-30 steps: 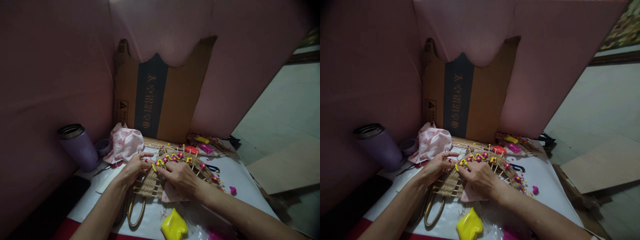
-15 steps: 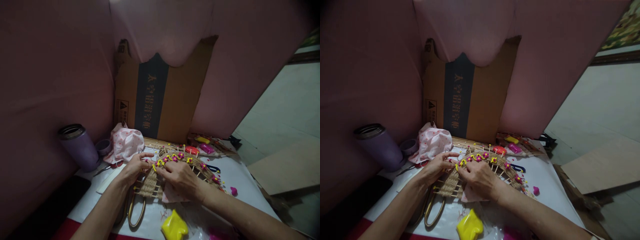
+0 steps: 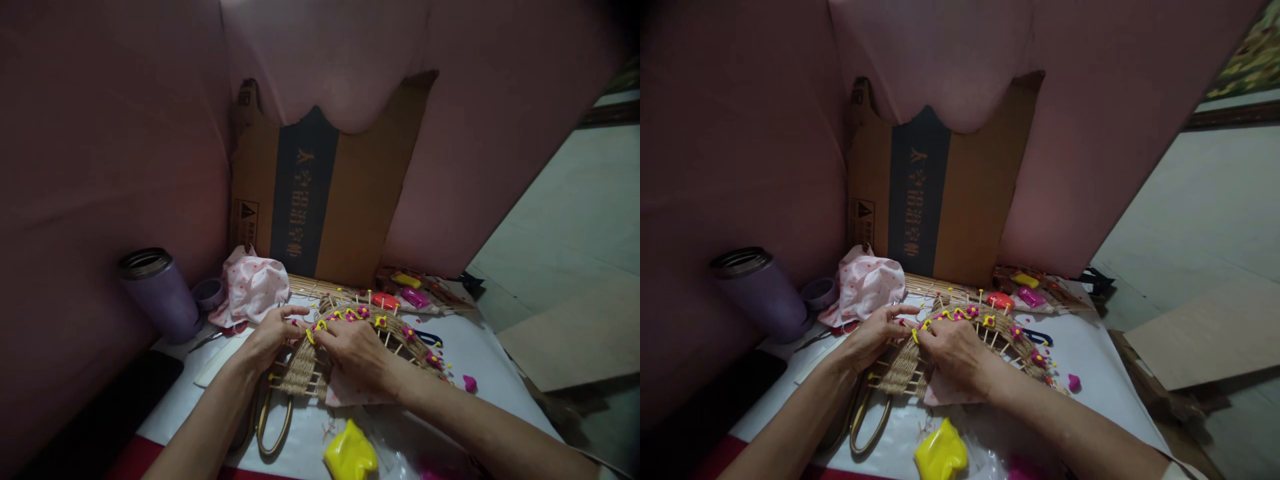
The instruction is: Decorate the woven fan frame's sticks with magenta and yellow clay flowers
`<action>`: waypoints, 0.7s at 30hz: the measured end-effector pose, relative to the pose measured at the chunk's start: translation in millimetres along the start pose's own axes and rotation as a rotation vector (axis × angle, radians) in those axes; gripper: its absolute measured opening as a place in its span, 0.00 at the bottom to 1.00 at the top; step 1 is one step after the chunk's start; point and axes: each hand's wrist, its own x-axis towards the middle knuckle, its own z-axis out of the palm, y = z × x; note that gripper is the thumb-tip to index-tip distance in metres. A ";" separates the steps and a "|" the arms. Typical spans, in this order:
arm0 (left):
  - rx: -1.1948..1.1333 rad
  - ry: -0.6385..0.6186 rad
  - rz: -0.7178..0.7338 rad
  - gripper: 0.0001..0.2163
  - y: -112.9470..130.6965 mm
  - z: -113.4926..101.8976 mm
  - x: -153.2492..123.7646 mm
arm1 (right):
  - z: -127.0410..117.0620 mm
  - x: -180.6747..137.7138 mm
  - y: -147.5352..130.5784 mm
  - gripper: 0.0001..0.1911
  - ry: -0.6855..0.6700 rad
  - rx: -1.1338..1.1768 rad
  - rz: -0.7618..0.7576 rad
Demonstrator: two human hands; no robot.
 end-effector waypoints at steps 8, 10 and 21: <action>0.002 0.012 -0.003 0.24 0.8 1.3 -0.3 | -0.5 -3.2 -2.7 0.15 0.015 0.077 0.039; -0.001 0.014 0.000 0.23 0.9 1.2 -0.3 | 1.8 -3.6 -3.5 0.15 0.028 0.107 0.056; -0.005 0.008 0.006 0.25 0.6 0.2 -0.9 | -7.0 -6.1 -0.1 0.19 0.031 0.017 -0.033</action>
